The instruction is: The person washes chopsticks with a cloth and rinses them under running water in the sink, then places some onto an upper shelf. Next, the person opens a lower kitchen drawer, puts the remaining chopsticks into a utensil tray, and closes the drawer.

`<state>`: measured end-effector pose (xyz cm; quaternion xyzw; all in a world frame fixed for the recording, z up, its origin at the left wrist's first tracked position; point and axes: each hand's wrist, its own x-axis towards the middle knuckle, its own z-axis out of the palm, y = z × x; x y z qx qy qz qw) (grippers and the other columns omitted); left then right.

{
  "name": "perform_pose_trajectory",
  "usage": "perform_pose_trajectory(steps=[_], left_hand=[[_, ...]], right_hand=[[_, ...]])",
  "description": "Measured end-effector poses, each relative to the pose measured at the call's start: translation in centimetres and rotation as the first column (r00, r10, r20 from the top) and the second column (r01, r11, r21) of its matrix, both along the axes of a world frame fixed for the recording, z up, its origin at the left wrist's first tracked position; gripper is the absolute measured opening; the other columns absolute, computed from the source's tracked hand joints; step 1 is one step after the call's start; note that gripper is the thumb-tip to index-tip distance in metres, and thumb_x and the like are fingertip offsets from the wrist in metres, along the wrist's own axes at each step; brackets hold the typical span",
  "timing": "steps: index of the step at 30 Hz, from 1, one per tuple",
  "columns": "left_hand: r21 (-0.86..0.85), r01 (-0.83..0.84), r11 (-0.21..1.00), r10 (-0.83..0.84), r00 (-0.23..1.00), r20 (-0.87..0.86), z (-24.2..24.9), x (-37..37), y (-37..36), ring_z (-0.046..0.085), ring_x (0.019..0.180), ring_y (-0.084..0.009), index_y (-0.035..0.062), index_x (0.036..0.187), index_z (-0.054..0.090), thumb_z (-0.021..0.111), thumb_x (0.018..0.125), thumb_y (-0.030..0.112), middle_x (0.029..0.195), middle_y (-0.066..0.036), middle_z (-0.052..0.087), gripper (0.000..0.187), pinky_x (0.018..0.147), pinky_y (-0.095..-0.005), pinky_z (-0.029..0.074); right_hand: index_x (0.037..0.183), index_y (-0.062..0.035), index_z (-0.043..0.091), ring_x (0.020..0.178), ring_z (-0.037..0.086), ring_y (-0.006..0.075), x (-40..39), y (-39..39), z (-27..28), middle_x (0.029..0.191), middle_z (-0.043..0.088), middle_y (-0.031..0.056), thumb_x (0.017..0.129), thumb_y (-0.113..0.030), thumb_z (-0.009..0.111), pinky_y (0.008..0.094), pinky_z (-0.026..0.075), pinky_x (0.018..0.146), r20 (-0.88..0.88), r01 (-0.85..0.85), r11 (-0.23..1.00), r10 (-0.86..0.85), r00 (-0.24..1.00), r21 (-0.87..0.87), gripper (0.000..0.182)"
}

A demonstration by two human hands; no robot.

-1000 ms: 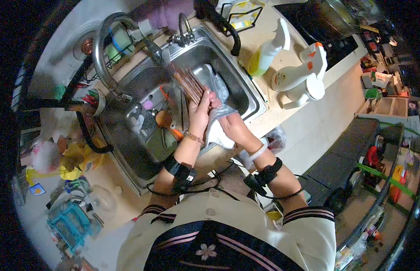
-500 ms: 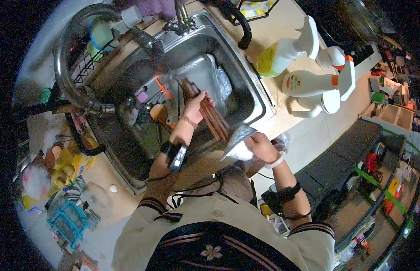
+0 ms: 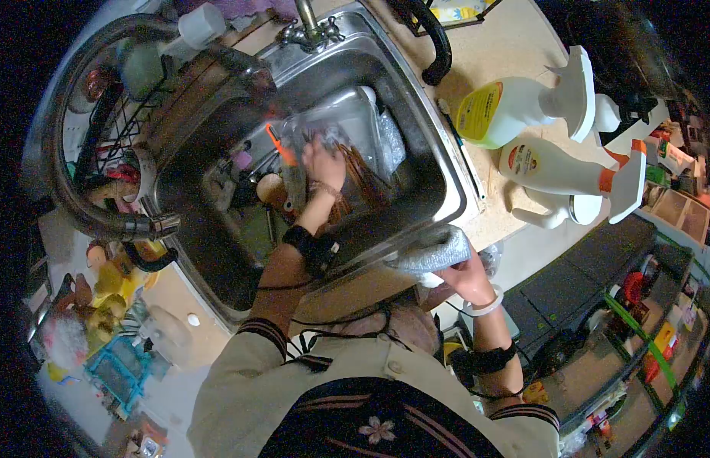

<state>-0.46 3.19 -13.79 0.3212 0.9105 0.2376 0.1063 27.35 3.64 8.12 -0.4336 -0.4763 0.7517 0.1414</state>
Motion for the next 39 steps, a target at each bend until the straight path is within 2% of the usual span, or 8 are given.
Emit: perform_pose_trajectory(steps=[8,17,25,27,31,32,36,39], left_hand=[[-0.250,-0.140,0.958,0.241,0.865,0.441,-4.3,-3.2,-2.1,0.056,0.086,-0.0327,-0.0042,0.102,0.047,0.072,0.059,0.034,0.097,-0.019,0.056,0.062,0.072,-0.0408,0.045],[-0.075,-0.495,0.866,-0.013,-0.172,0.985,-1.7,-3.2,-2.6,0.045,0.046,-0.0167,-0.0008,0.065,0.044,0.048,0.077,0.004,0.056,-0.006,0.045,0.014,0.046,-0.0348,0.045],[0.089,-0.505,0.858,-0.268,-0.294,0.918,5.4,-2.8,-5.0,0.053,0.061,-0.0181,0.0051,0.084,0.050,0.054,0.079,0.012,0.071,-0.005,0.051,0.009,0.057,-0.0318,0.047],[0.557,0.191,0.809,-0.570,0.489,0.660,10.2,-2.7,-4.6,0.051,0.080,-0.0180,0.0055,0.095,0.050,0.054,0.079,0.015,0.086,-0.006,0.052,0.019,0.070,-0.0291,0.044],[0.570,-0.554,0.607,-0.794,-0.456,0.402,11.7,-1.7,-4.9,0.047,0.095,-0.0164,0.0058,0.110,0.043,0.037,0.088,0.019,0.103,-0.005,0.049,0.026,0.081,-0.0262,0.041],[0.659,-0.135,0.740,-0.630,0.205,0.749,8.0,-1.5,-5.6,0.047,0.095,-0.0159,0.0059,0.109,0.043,0.030,0.091,0.023,0.102,-0.004,0.050,0.028,0.082,-0.0266,0.041],[0.579,-0.594,0.558,-0.725,-0.010,0.689,7.5,-3.1,-5.0,0.048,0.096,-0.0146,0.0056,0.111,0.044,0.034,0.090,0.021,0.104,-0.003,0.051,0.028,0.083,-0.0272,0.041],[0.291,-0.701,0.651,-0.344,0.070,0.936,10.5,-2.0,-5.3,0.050,0.095,-0.0137,0.0045,0.114,0.044,0.040,0.090,0.018,0.107,-0.005,0.052,0.029,0.082,-0.0266,0.042]], right_hand=[[0.115,-0.0040,0.042,0.113,0.036,0.0167,-0.8,2.2,0.4,0.114,0.044,0.0055,0.065,0.004,0.063,0.0295,0.024,0.098,-0.024,-0.103,0.981,0.108,0.994,0.165,0.054],[0.112,-0.0053,0.044,0.106,0.041,0.0136,-4.1,1.6,1.5,0.109,0.047,0.0026,0.071,0.005,0.062,0.0264,0.032,0.091,0.055,-0.143,0.978,0.136,0.989,0.151,0.046],[0.114,-0.0027,0.041,0.100,0.046,0.0125,-12.0,2.1,4.8,0.106,0.049,0.0043,0.071,0.001,0.063,0.0261,0.037,0.086,-0.421,-0.212,0.975,0.220,0.880,0.067,0.049],[0.109,-0.0024,0.046,0.098,0.048,0.0130,-14.9,2.6,4.3,0.105,0.051,0.0046,0.071,0.000,0.063,0.0259,0.038,0.085,-0.413,-0.218,0.972,0.236,0.880,0.091,0.042],[0.094,-0.0031,0.057,0.084,0.052,0.0124,-19.1,4.2,-0.8,0.088,0.057,0.0068,0.071,-0.002,0.064,0.0255,0.042,0.075,0.085,-0.372,0.748,0.393,0.916,0.550,0.023],[0.094,-0.0032,0.058,0.084,0.054,0.0173,-19.3,4.8,-1.8,0.089,0.057,0.0084,0.072,-0.004,0.064,0.0271,0.043,0.074,0.221,-0.400,0.605,0.350,0.910,0.688,0.023],[0.091,-0.0010,0.060,0.082,0.056,0.0338,-20.8,3.1,-2.7,0.089,0.060,0.0168,0.073,-0.024,0.064,0.0367,0.044,0.076,0.483,-0.467,0.123,-0.208,0.851,0.876,0.029],[0.094,0.0024,0.059,0.079,0.056,0.0372,-21.9,0.5,-3.7,0.089,0.059,0.0224,0.073,-0.037,0.063,0.0379,0.045,0.075,0.543,-0.351,0.778,0.016,0.840,0.520,0.045]])
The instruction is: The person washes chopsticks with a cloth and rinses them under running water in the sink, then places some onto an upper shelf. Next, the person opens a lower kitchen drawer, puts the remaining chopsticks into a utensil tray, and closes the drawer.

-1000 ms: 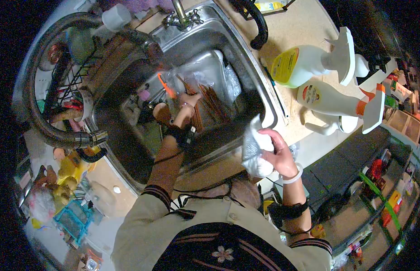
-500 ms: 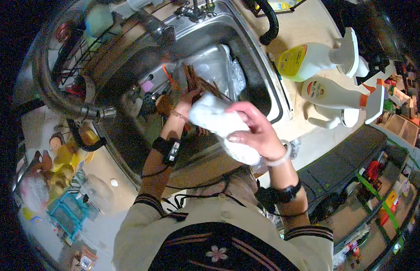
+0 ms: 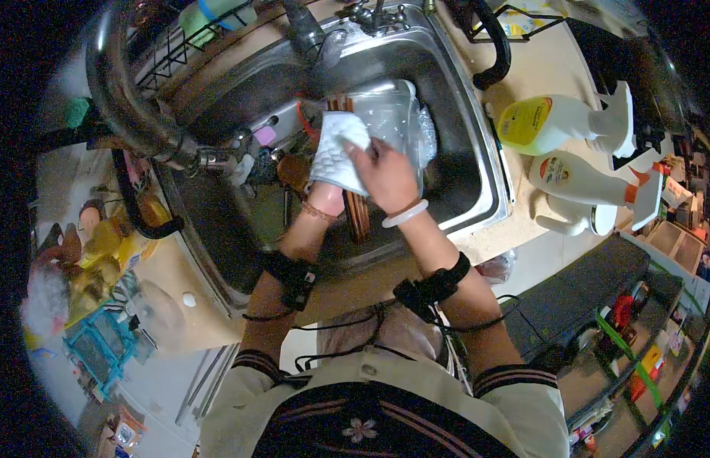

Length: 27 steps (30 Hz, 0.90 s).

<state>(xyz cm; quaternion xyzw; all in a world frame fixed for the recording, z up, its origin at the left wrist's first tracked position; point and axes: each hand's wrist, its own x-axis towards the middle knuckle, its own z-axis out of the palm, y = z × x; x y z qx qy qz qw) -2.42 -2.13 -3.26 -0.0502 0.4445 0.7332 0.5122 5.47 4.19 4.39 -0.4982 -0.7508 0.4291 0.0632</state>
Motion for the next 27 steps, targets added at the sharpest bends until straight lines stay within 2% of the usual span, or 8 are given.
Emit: perform_pose_trajectory(steps=[4,5,9,12,13,19,25,27], left_hand=[[0.002,0.280,0.960,-0.254,0.873,-0.417,-0.2,-0.7,-0.3,0.049,0.094,-0.0146,-0.0001,0.115,0.042,0.043,0.088,0.014,0.107,-0.008,0.051,0.030,0.082,-0.0269,0.041],[-0.081,0.359,0.930,-0.360,0.844,-0.397,0.4,-1.1,-0.9,0.048,0.094,-0.0142,-0.0012,0.115,0.041,0.043,0.087,0.011,0.107,-0.008,0.051,0.030,0.082,-0.0268,0.041],[-0.126,0.504,0.854,-0.462,0.625,-0.630,1.2,-2.6,-0.6,0.049,0.098,-0.0135,-0.0006,0.113,0.044,0.045,0.087,0.013,0.104,-0.007,0.054,0.029,0.083,-0.0276,0.042],[-0.156,0.582,0.798,-0.596,0.722,-0.351,0.9,-2.4,-2.6,0.055,0.090,-0.0159,-0.0007,0.110,0.045,0.047,0.086,0.012,0.099,-0.007,0.056,0.027,0.076,-0.0308,0.047],[-0.073,0.657,0.750,-0.652,0.754,0.076,1.8,-2.6,-2.8,0.059,0.073,-0.0176,0.0011,0.102,0.048,0.048,0.086,0.013,0.089,-0.007,0.058,0.020,0.061,-0.0314,0.050],[0.074,0.613,0.787,-0.612,0.790,-0.035,1.6,-1.9,-2.8,0.055,0.056,-0.0156,0.0041,0.089,0.047,0.045,0.086,0.016,0.065,-0.005,0.052,0.012,0.048,-0.0289,0.047],[0.183,0.557,0.810,-0.584,0.790,0.183,1.4,-2.0,-2.9,0.050,0.054,-0.0144,0.0047,0.089,0.047,0.046,0.086,0.015,0.070,-0.003,0.050,0.011,0.047,-0.0300,0.045],[0.131,0.633,0.763,-0.647,0.747,0.156,1.8,-1.2,-2.9,0.048,0.054,-0.0145,0.0061,0.092,0.047,0.045,0.087,0.018,0.075,-0.004,0.049,0.013,0.044,-0.0286,0.041]], right_hand=[[0.093,0.0136,0.054,0.078,0.059,0.0283,-0.4,0.5,-7.0,0.086,0.059,0.0242,0.071,-0.044,0.064,0.0330,0.046,0.071,-0.214,0.117,0.851,-0.258,0.942,-0.512,0.063],[0.098,0.0121,0.053,0.081,0.057,0.0146,-0.4,1.3,-7.1,0.091,0.060,0.0116,0.078,-0.026,0.062,0.0261,0.045,0.071,-0.136,0.125,0.755,-0.274,0.952,-0.644,0.044],[0.099,0.0109,0.052,0.080,0.057,0.0151,-1.4,1.2,-5.6,0.089,0.060,0.0109,0.081,-0.021,0.058,0.0262,0.045,0.071,-0.341,0.007,0.696,-0.360,0.869,-0.718,0.037],[0.091,0.0071,0.056,0.067,0.056,0.0140,-2.2,2.0,-6.1,0.079,0.060,0.0102,0.082,-0.029,0.056,0.0258,0.045,0.059,-0.376,0.125,0.815,-0.390,0.840,-0.566,0.037],[0.092,0.0070,0.055,0.066,0.056,0.0140,-2.4,2.5,-5.3,0.078,0.060,0.0096,0.084,-0.028,0.054,0.0260,0.045,0.057,-0.414,0.093,0.715,-0.500,0.761,-0.693,0.036],[0.101,0.0054,0.052,0.075,0.057,0.0163,-2.6,4.7,-5.6,0.089,0.059,0.0111,0.084,-0.027,0.054,0.0277,0.045,0.067,-0.406,0.028,0.519,-0.700,0.588,-0.854,0.036],[0.100,0.0052,0.054,0.076,0.057,0.0154,-2.1,3.9,-3.7,0.090,0.059,0.0111,0.084,-0.023,0.054,0.0274,0.045,0.068,-0.356,0.025,0.825,-0.271,0.894,-0.564,0.032],[0.103,0.0056,0.053,0.079,0.055,0.0143,-2.5,5.8,-5.4,0.090,0.059,0.0087,0.084,-0.023,0.055,0.0265,0.044,0.070,-0.374,0.030,0.564,-0.585,0.720,-0.825,0.034]])
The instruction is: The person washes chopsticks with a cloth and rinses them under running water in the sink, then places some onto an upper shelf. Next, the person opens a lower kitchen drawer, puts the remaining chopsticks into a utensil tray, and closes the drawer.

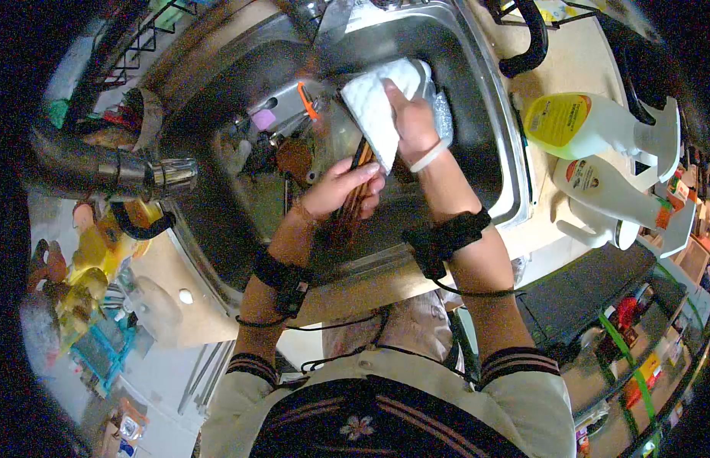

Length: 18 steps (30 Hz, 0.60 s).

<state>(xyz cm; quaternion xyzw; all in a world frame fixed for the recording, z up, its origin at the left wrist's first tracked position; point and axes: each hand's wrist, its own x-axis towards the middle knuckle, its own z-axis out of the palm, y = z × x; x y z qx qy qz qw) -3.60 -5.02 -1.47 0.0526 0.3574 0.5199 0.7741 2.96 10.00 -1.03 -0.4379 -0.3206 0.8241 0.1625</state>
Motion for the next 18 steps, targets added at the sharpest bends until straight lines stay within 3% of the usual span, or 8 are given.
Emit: perform_pose_trajectory(steps=[3,7,8,9,13,15,17,18], left_hand=[[0.043,-0.116,0.992,0.113,0.992,0.063,-0.7,-1.1,0.7,0.049,0.055,-0.0140,0.0061,0.093,0.047,0.045,0.087,0.019,0.074,-0.004,0.049,0.014,0.046,-0.0282,0.042],[0.123,-0.032,0.992,0.029,0.999,0.023,0.3,-0.2,0.0,0.052,0.062,-0.0154,0.0041,0.096,0.044,0.045,0.087,0.017,0.079,-0.006,0.051,0.016,0.054,-0.0309,0.047],[0.151,-0.051,0.987,0.047,0.998,0.030,0.5,-0.2,-0.2,0.054,0.070,-0.0168,0.0038,0.103,0.043,0.044,0.087,0.016,0.087,-0.008,0.053,0.020,0.060,-0.0329,0.049],[0.129,-0.079,0.988,0.069,0.995,0.078,0.5,0.0,-0.3,0.054,0.072,-0.0171,0.0033,0.104,0.042,0.044,0.087,0.016,0.090,-0.009,0.053,0.022,0.062,-0.0336,0.049],[0.129,-0.105,0.986,0.085,0.985,0.148,0.5,0.3,-0.3,0.054,0.081,-0.0180,0.0018,0.108,0.043,0.044,0.087,0.017,0.099,-0.011,0.052,0.027,0.068,-0.0356,0.050],[0.128,-0.093,0.987,0.084,0.994,0.076,0.7,0.2,-0.1,0.055,0.080,-0.0182,0.0014,0.105,0.045,0.045,0.087,0.017,0.098,-0.011,0.053,0.024,0.069,-0.0361,0.050],[0.144,-0.072,0.987,0.089,0.989,-0.117,0.2,0.6,-0.1,0.057,0.076,-0.0175,0.0011,0.101,0.047,0.046,0.087,0.017,0.092,-0.009,0.056,0.021,0.067,-0.0342,0.050],[0.150,-0.062,0.987,0.093,0.972,-0.215,0.0,0.8,-0.1,0.057,0.075,-0.0172,0.0009,0.099,0.048,0.047,0.087,0.017,0.089,-0.009,0.057,0.020,0.066,-0.0333,0.050]], right_hand=[[0.106,0.0069,0.050,0.077,0.056,0.0128,0.2,-3.7,0.3,0.091,0.059,0.0080,0.085,-0.022,0.053,0.0265,0.044,0.067,0.021,-0.084,0.991,0.083,0.996,0.108,0.035],[0.096,0.0063,0.055,0.071,0.055,0.0145,1.2,-1.0,-0.6,0.082,0.060,0.0097,0.084,-0.034,0.052,0.0282,0.045,0.063,0.239,-0.150,0.941,0.077,0.968,0.304,0.043],[0.092,0.0076,0.055,0.066,0.058,0.0207,1.5,0.4,-0.4,0.074,0.060,0.0151,0.084,-0.048,0.044,0.0314,0.046,0.060,0.539,-0.466,0.778,0.198,0.818,0.421,0.057],[0.087,0.0087,0.056,0.066,0.059,0.0281,1.8,2.4,-2.4,0.070,0.059,0.0201,0.082,-0.058,0.035,0.0343,0.045,0.063,0.641,-0.728,0.528,0.384,0.664,0.438,0.071],[0.084,0.0086,0.057,0.064,0.058,0.0306,1.0,2.8,2.0,0.069,0.058,0.0201,0.082,-0.059,0.034,0.0360,0.045,0.063,0.745,-0.848,0.305,0.408,0.527,0.433,0.071],[0.086,0.0079,0.057,0.062,0.058,0.0274,1.2,2.6,2.0,0.069,0.059,0.0172,0.082,-0.054,0.039,0.0344,0.045,0.061,0.693,-0.800,0.422,0.416,0.589,0.427,0.065],[0.090,0.0073,0.057,0.061,0.058,0.0233,1.5,2.1,0.7,0.070,0.060,0.0138,0.082,-0.047,0.047,0.0321,0.045,0.057,0.567,-0.628,0.691,0.374,0.734,0.359,0.056],[0.092,0.0069,0.057,0.061,0.057,0.0200,1.5,1.1,1.5,0.072,0.061,0.0113,0.080,-0.041,0.053,0.0303,0.045,0.056,0.346,-0.477,0.837,0.378,0.859,0.268,0.049]])
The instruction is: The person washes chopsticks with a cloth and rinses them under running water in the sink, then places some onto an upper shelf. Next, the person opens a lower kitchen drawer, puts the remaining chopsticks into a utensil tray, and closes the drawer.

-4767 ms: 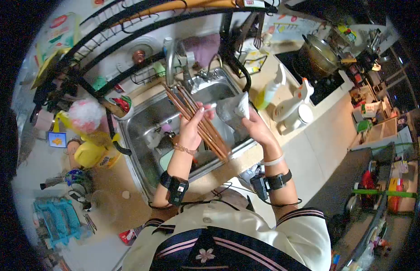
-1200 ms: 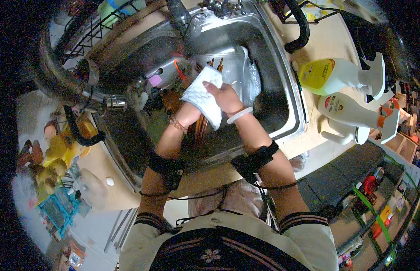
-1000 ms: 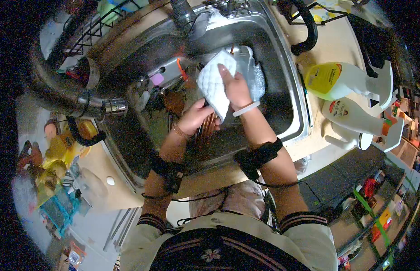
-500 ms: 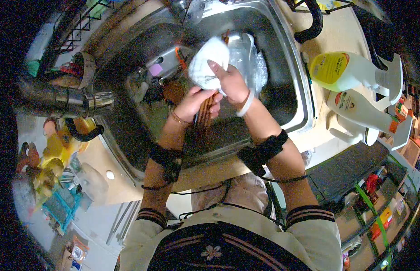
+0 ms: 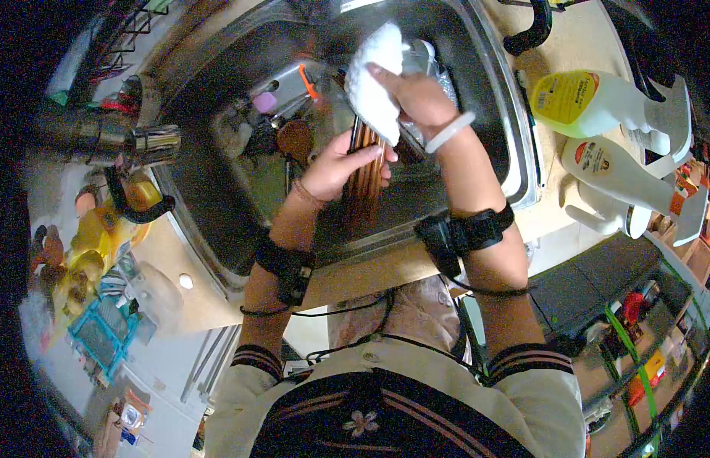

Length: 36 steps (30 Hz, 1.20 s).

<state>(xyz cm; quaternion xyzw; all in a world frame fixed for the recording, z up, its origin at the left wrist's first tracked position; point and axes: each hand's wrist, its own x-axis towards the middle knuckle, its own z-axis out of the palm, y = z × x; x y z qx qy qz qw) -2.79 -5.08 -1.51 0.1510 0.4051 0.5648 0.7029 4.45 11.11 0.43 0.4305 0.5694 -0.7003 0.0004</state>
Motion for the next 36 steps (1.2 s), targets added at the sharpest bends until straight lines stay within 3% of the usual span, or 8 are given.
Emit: perform_pose_trajectory(steps=[2,5,13,19,21,27,31,36], left_hand=[[-0.003,0.070,0.998,-0.070,0.995,-0.069,0.0,0.3,-0.2,0.057,0.069,-0.0161,0.0008,0.094,0.050,0.048,0.086,0.016,0.081,-0.007,0.058,0.017,0.063,-0.0304,0.049],[0.046,0.078,0.996,-0.071,0.989,-0.131,0.1,1.2,-0.3,0.055,0.060,-0.0147,0.0021,0.087,0.051,0.046,0.087,0.020,0.069,-0.004,0.056,0.018,0.055,-0.0271,0.045],[-0.139,0.058,0.989,-0.073,0.992,-0.104,1.9,2.7,-1.8,0.047,0.048,-0.0101,0.0062,0.087,0.048,0.042,0.089,0.026,0.060,-0.001,0.047,0.021,0.044,-0.0230,0.039],[-0.270,0.011,0.963,-0.007,1.000,0.015,2.2,3.4,-1.8,0.042,0.046,-0.0095,0.0082,0.085,0.047,0.042,0.089,0.030,0.059,0.001,0.043,0.023,0.041,-0.0231,0.035],[-0.311,0.047,0.949,-0.039,0.999,0.030,2.7,3.2,-1.8,0.041,0.045,-0.0097,0.0077,0.085,0.047,0.041,0.089,0.031,0.058,0.001,0.042,0.024,0.040,-0.0230,0.034],[-0.256,-0.004,0.967,0.011,1.000,0.027,2.2,2.1,-2.2,0.045,0.043,-0.0087,0.0058,0.079,0.047,0.048,0.087,0.027,0.058,0.001,0.046,0.023,0.039,-0.0233,0.037],[-0.216,-0.041,0.976,0.034,0.999,-0.035,2.7,0.4,-3.0,0.048,0.046,-0.0089,0.0028,0.086,0.050,0.052,0.085,0.018,0.061,-0.001,0.051,0.015,0.041,-0.0223,0.039],[-0.181,-0.094,0.979,0.080,0.993,-0.082,2.1,0.2,-3.0,0.055,0.057,-0.0114,0.0009,0.098,0.049,0.054,0.083,0.014,0.078,-0.006,0.058,0.020,0.050,-0.0243,0.046]], right_hand=[[0.094,0.0059,0.057,0.066,0.057,0.0141,0.4,-1.6,1.1,0.081,0.061,0.0078,0.075,-0.024,0.066,0.0277,0.045,0.057,-0.166,0.089,0.934,-0.155,0.974,-0.346,0.037],[0.100,0.0022,0.057,0.072,0.058,0.0110,0.2,-2.9,1.4,0.088,0.061,0.0059,0.079,-0.016,0.061,0.0225,0.046,0.063,-0.226,0.095,0.925,-0.188,0.956,-0.367,0.028],[0.104,0.0081,0.046,0.081,0.059,0.0252,-0.4,-1.2,1.4,0.091,0.057,0.0179,0.088,-0.014,0.042,0.0333,0.049,0.075,-0.480,0.245,0.870,-0.449,0.754,-0.428,0.028],[0.105,0.0085,0.045,0.080,0.059,0.0235,0.8,-2.9,-0.5,0.093,0.057,0.0176,0.090,-0.014,0.038,0.0330,0.049,0.075,-0.424,0.160,0.863,-0.387,0.819,-0.479,0.028],[0.102,0.0083,0.048,0.077,0.061,0.0257,0.5,-1.8,-0.9,0.087,0.059,0.0188,0.089,-0.013,0.040,0.0337,0.050,0.072,-0.407,0.264,0.836,-0.479,0.778,-0.481,0.026],[0.105,0.0069,0.047,0.078,0.059,0.0194,0.8,1.8,-2.1,0.095,0.058,0.0162,0.087,-0.010,0.042,0.0287,0.047,0.073,-0.526,0.371,0.928,-0.339,0.780,-0.049,0.026],[0.109,0.0066,0.042,0.074,0.058,0.0189,2.7,4.5,0.0,0.094,0.058,0.0175,0.083,-0.002,0.045,0.0293,0.048,0.070,-0.563,0.408,0.912,-0.355,0.746,-0.034,0.027],[0.110,0.0040,0.042,0.081,0.058,0.0192,4.5,4.6,1.9,0.092,0.058,0.0134,0.080,0.004,0.047,0.0296,0.049,0.070,-0.418,0.190,0.958,-0.086,0.904,0.215,0.030]])
